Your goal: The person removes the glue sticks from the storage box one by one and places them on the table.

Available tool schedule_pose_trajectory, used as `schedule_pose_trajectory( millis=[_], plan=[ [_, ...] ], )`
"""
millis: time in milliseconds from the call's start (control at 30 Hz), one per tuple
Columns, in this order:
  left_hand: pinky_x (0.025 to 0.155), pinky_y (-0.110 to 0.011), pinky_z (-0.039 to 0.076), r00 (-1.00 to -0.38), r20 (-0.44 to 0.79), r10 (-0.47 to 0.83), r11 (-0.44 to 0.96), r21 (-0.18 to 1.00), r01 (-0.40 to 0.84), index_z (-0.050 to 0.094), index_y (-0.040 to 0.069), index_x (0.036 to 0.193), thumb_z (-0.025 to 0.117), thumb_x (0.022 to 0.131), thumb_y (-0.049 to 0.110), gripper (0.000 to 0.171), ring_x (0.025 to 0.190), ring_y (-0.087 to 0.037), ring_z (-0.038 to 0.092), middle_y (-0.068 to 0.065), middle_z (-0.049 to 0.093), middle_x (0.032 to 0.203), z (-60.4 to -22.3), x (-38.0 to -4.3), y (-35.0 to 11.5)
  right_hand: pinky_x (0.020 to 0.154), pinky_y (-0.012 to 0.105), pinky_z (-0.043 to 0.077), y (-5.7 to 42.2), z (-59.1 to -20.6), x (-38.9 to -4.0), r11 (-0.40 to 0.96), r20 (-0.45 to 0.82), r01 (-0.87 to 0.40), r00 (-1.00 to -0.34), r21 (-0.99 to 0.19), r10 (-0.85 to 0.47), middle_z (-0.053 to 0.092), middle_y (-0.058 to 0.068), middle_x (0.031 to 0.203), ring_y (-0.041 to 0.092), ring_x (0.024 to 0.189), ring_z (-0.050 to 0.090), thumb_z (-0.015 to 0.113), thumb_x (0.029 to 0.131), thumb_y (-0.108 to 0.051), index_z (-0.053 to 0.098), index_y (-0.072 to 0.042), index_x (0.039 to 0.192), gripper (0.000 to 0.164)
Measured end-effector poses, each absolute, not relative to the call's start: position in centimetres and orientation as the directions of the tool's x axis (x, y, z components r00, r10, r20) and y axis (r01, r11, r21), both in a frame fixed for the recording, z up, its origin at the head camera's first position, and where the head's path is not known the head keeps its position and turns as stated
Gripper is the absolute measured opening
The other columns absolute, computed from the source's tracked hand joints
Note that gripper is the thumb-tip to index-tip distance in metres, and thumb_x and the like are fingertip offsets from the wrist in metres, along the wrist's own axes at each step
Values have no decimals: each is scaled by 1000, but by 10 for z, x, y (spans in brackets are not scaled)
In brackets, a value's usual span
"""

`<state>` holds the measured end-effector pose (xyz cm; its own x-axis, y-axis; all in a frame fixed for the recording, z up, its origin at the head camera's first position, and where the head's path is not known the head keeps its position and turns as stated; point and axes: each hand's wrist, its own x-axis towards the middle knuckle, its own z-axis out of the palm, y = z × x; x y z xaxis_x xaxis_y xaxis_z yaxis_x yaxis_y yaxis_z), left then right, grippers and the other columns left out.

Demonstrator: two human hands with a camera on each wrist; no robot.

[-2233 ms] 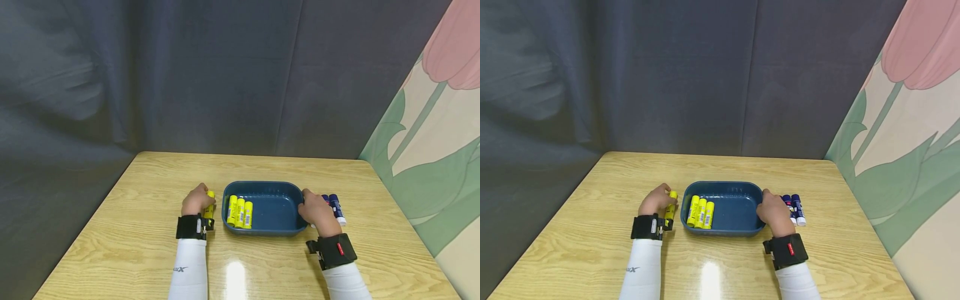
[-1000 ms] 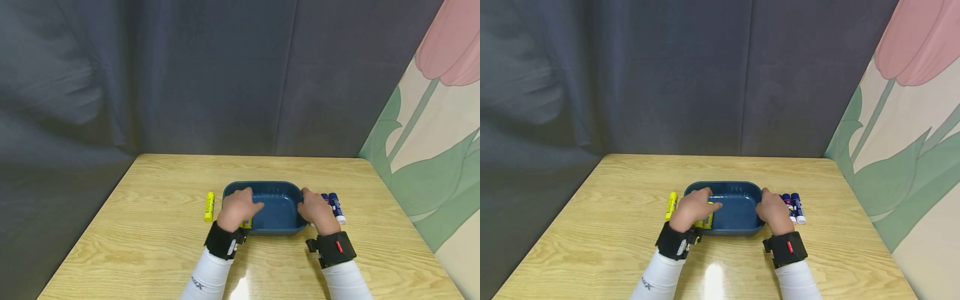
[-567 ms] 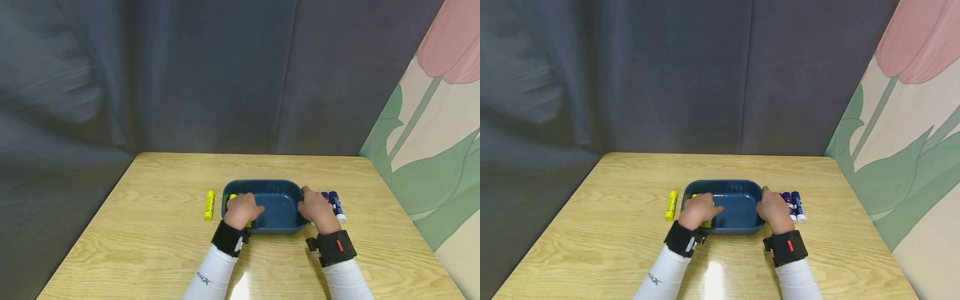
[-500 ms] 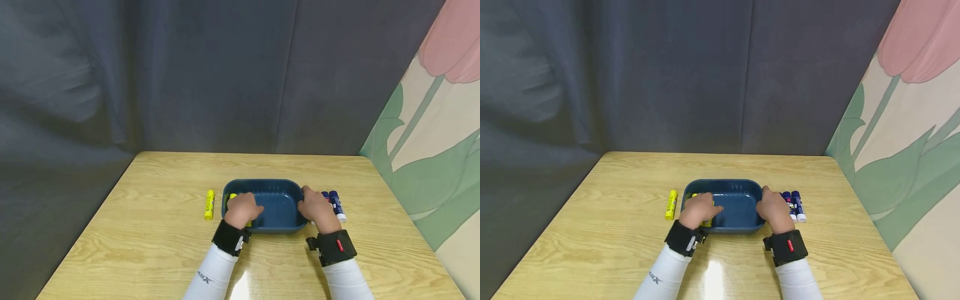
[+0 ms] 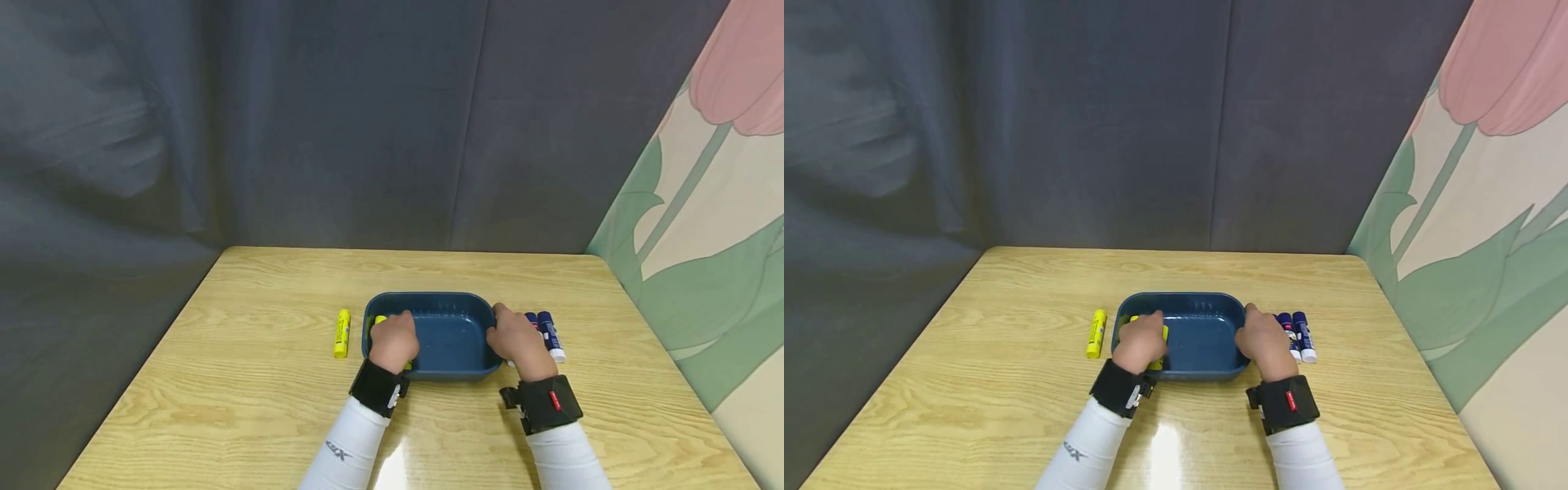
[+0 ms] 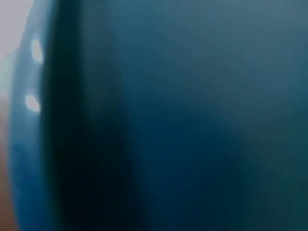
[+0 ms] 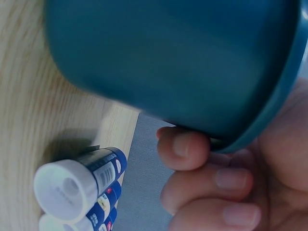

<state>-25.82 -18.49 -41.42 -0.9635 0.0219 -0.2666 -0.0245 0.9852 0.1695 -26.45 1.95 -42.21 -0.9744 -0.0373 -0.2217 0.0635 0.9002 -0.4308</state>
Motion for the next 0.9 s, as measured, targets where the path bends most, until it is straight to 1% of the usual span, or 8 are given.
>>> schedule_pose_trajectory(
  millis=[100,233,267,333,500,667,767,900],
  plan=[
    [73,-43,49,-962,-273,25,984,174,-24,58,11,123,67,85,18,40,80,-22,61,-7,64,91,-416,-259,-185,59,37,48,19,-423,-264,900,-222,66,-974,-431,-35,54,32,117,29,82,56,48,89,-10,38,8,135,50],
    [71,-43,49,-960,-279,35,982,187,-19,66,11,107,67,85,15,22,74,-20,59,-5,62,81,-418,-259,-184,59,36,48,19,-423,-263,901,-222,69,-974,-429,-31,53,32,118,29,82,56,49,89,-10,38,7,135,50],
    [71,-43,49,-960,-278,36,982,186,-17,67,11,105,67,85,15,21,73,-20,59,-5,63,81,-418,-259,-184,59,36,48,19,-423,-263,901,-221,69,-975,-429,-31,53,32,118,29,82,56,49,89,-10,38,7,135,50],
    [70,-43,49,-962,-270,38,983,186,-13,66,12,109,67,85,15,25,74,-19,60,-5,63,82,-419,-259,-184,59,37,48,19,-423,-263,902,-219,68,-975,-427,-30,53,32,118,29,82,56,49,90,-10,38,7,135,50],
    [73,-44,50,-971,-236,41,984,177,-1,59,16,125,67,84,16,42,86,-21,63,-5,67,98,-419,-259,-182,58,35,47,19,-422,-264,901,-213,67,-977,-428,-28,53,32,118,29,81,56,49,90,-10,38,7,135,50],
    [73,-44,50,-973,-229,41,985,174,1,61,17,122,71,80,18,42,91,-20,62,-5,67,101,-418,-260,-181,58,35,47,18,-421,-264,899,-219,75,-975,-432,-24,53,33,117,29,80,56,49,90,-10,38,7,135,50],
    [70,-42,50,-975,-217,49,985,175,11,64,17,116,73,77,20,40,89,-21,63,-5,67,97,-419,-259,-181,58,35,47,18,-421,-264,898,-224,75,-974,-434,-27,53,33,118,29,81,56,49,90,-10,37,7,135,50],
    [66,-40,50,-977,-204,60,984,176,23,65,18,114,73,78,19,37,86,-20,63,-5,67,95,-421,-257,-181,59,36,48,19,-422,-263,897,-227,73,-973,-436,-31,52,33,120,30,82,56,49,90,-10,38,7,135,50]
  ],
)
